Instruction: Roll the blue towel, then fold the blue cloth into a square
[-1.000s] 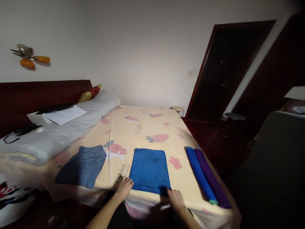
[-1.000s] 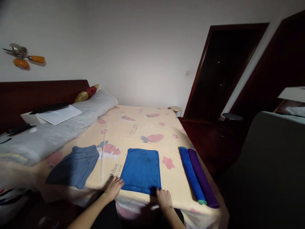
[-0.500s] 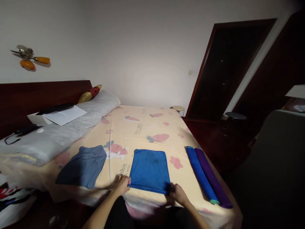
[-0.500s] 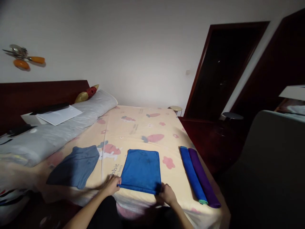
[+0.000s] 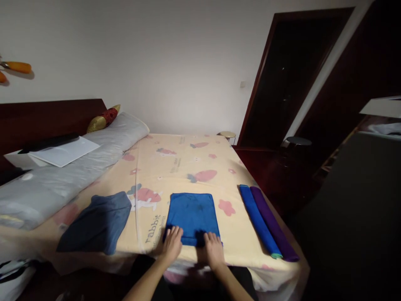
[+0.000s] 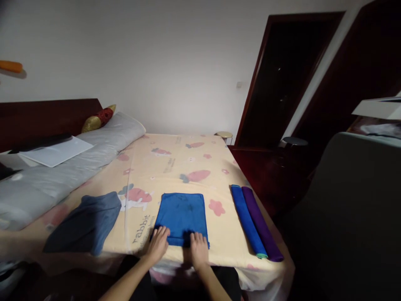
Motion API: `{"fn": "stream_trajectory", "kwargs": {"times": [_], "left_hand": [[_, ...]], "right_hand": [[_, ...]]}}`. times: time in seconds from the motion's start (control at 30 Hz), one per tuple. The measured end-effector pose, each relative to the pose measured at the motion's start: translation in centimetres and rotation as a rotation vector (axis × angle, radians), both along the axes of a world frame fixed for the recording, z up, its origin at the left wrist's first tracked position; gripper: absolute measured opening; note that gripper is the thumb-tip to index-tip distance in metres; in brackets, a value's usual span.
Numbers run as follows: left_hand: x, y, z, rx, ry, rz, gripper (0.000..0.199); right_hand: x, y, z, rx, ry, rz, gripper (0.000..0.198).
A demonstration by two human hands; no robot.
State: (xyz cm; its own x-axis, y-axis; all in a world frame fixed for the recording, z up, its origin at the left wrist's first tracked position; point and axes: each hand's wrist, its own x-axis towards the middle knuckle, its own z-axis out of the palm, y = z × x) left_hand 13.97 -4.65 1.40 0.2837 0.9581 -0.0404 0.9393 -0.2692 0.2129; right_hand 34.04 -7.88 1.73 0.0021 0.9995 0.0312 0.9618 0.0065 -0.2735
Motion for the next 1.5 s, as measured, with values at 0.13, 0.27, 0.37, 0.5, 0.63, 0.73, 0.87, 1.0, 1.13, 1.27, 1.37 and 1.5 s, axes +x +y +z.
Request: {"fn": "stream_trajectory", "kwargs": {"times": [0.13,0.27,0.37,0.5,0.63,0.73,0.87,1.0,1.13,1.27,1.37,1.5], "left_hand": [[3.3,-1.3,-3.2,0.016,-0.013,-0.029,0.049],[2.1,-0.7,-4.8,0.060,-0.010,-0.027,0.047],[-0.8,0.0,-5.3,0.158,0.008,0.025,0.042],[-3.2,0.4,-5.9,0.241,0.034,0.113,0.038],[-0.7,0.0,-7.1,0.247,0.006,0.015,0.043],[2.4,-0.1,-8.0,0.240,-0.026,-0.077,0.043],[2.8,0.4,-7.4,0.222,-0.031,0.003,0.039],[-1.7,1.2,-4.7,0.276,0.047,0.190,0.036],[-4.4,1.3,-3.5,0.405,0.076,0.276,0.037],[-1.2,1.5,-5.0,0.349,-0.045,0.027,0.042],[1.6,1.8,-6.0,0.233,-0.105,-0.237,0.050],[-0.2,2.2,-5.9,0.179,-0.026,-0.063,0.047]], "right_hand": [[-4.8,0.1,-1.3,0.033,0.040,0.068,0.031],[-4.2,0.3,-2.3,0.072,0.047,0.046,0.031],[-0.8,0.2,-2.8,0.103,0.027,0.021,0.032],[3.0,-0.4,-3.3,0.139,-0.021,-0.030,0.032],[1.6,-0.4,-4.3,0.231,-0.022,-0.021,0.037],[-1.3,0.2,-5.2,0.233,0.102,0.098,0.035],[-1.9,1.0,-5.5,0.209,0.145,0.117,0.031],[2.6,1.0,-5.2,0.242,-0.032,-0.020,0.037],[5.1,0.9,-5.4,0.263,-0.089,-0.061,0.035],[0.9,2.1,-6.7,0.265,0.017,0.051,0.042],[-2.4,3.2,-7.6,0.219,0.108,0.097,0.043],[0.3,3.5,-7.7,0.243,0.022,-0.006,0.040]]}}
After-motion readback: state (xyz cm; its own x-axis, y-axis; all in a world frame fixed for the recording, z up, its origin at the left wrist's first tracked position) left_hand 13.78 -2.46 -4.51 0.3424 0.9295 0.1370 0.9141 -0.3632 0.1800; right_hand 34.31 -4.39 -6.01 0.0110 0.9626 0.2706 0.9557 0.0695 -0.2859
